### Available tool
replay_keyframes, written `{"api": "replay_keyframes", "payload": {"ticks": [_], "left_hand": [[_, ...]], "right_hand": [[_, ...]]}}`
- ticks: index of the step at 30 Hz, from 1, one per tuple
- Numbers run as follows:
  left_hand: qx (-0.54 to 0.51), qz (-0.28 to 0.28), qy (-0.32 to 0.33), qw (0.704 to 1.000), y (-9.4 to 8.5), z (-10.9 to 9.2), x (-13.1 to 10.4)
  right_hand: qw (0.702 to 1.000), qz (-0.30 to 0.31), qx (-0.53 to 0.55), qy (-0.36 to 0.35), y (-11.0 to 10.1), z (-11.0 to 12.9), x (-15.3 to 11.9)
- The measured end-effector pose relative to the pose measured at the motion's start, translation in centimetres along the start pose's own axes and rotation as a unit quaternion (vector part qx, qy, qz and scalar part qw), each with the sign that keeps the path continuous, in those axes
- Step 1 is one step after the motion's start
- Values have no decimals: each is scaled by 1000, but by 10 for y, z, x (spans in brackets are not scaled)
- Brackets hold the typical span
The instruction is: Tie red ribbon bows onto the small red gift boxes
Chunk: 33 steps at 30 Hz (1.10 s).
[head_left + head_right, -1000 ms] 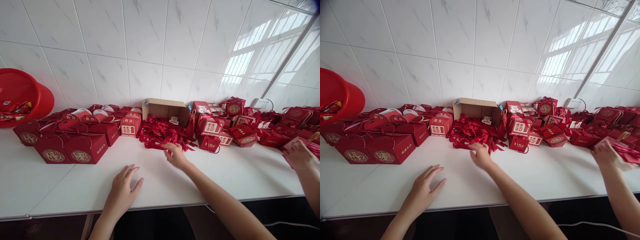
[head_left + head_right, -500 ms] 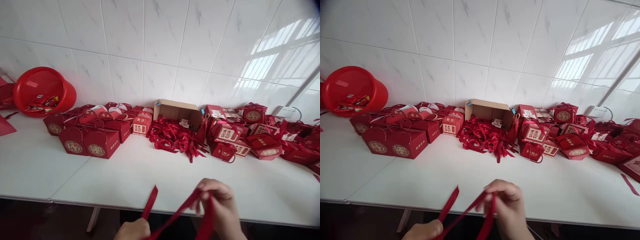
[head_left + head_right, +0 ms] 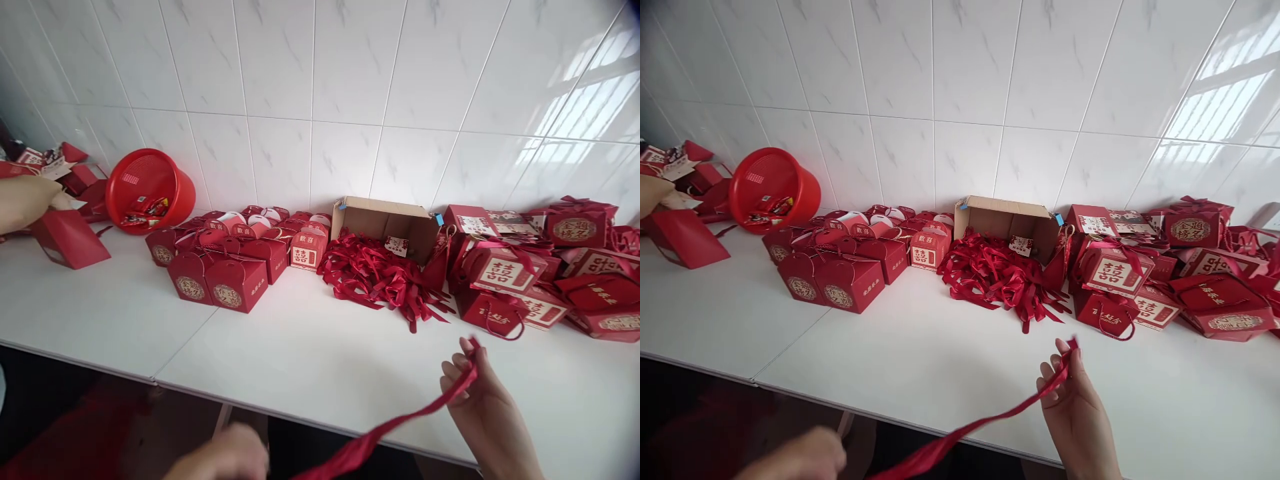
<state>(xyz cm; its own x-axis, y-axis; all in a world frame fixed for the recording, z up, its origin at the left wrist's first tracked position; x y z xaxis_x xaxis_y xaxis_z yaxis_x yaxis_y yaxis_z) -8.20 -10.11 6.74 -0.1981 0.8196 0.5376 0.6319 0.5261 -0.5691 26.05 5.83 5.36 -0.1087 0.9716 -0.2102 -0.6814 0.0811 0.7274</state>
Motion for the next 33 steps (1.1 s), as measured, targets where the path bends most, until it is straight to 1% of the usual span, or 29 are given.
{"api": "replay_keyframes", "payload": {"ticks": [2, 3, 4, 6, 7, 9, 10, 11, 12, 13, 15, 16, 17, 18, 19, 20, 22, 24, 25, 27, 30, 33], "left_hand": [[5, -42, -10, 999, -9, 2, 25], [21, -109, -29, 993, -16, 5, 43], [47, -145, -47, 987, -20, 9, 63], [123, -188, -39, 974, -24, 16, 106], [172, -191, -20, 966, -24, 20, 126], [262, -121, 9, 957, -19, 31, 153], [294, -92, 19, 951, -17, 38, 160], [315, -67, 30, 946, -13, 44, 163], [325, -56, 45, 943, -10, 49, 161], [326, -56, 65, 941, -7, 51, 157], [298, -62, 117, 945, -1, 47, 143], [271, -54, 143, 951, 4, 41, 134], [237, -30, 164, 957, 9, 32, 124], [201, 10, 182, 963, 15, 20, 114], [167, 66, 192, 965, 21, 6, 105], [138, 123, 200, 962, 28, -8, 96], [104, 203, 214, 950, 38, -37, 82], [85, 246, 247, 933, 47, -61, 73], [77, 255, 263, 927, 51, -70, 71], [65, 252, 276, 925, 58, -82, 71], [64, 212, 262, 939, 66, -93, 77], [66, 178, 258, 947, 71, -103, 84]], "right_hand": [[1000, -23, -5, -1, -5, 0, 2], [999, -40, -12, -9, -8, 2, 1], [998, -55, -22, -20, -10, 4, 0], [995, -75, -42, -55, -16, 9, -4], [993, -76, -49, -71, -19, 12, -6], [992, -74, -58, -88, -26, 17, -11], [992, -73, -61, -88, -29, 20, -12], [992, -71, -65, -84, -32, 22, -13], [992, -65, -71, -79, -34, 25, -15], [992, -57, -79, -78, -35, 27, -16], [991, -28, -103, -76, -33, 32, -19], [990, -9, -117, -74, -30, 34, -21], [989, 10, -132, -70, -25, 34, -23], [986, 29, -149, -62, -18, 34, -27], [983, 48, -170, -54, -10, 33, -30], [978, 67, -195, -44, -1, 31, -33], [959, 102, -263, -15, 20, 24, -38], [932, 128, -337, 26, 40, 13, -41], [918, 140, -369, 43, 49, 8, -41], [893, 161, -417, 56, 64, 1, -40], [872, 171, -456, 53, 78, -3, -36], [856, 167, -486, 61, 84, -1, -34]]}}
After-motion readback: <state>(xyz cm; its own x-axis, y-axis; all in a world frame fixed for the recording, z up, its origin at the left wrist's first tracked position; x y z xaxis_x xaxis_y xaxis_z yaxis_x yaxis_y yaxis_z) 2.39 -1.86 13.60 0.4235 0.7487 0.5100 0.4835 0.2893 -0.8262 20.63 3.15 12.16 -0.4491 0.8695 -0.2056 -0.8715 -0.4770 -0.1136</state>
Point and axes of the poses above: each hand's wrist, its own x-axis towards the middle knuckle, its own y-axis out of the palm, z = x × y, the point moved 3 cm from there along x, towards the middle knuckle, and after that the axes turned 9 degrees about y, right-handed, at the moved point
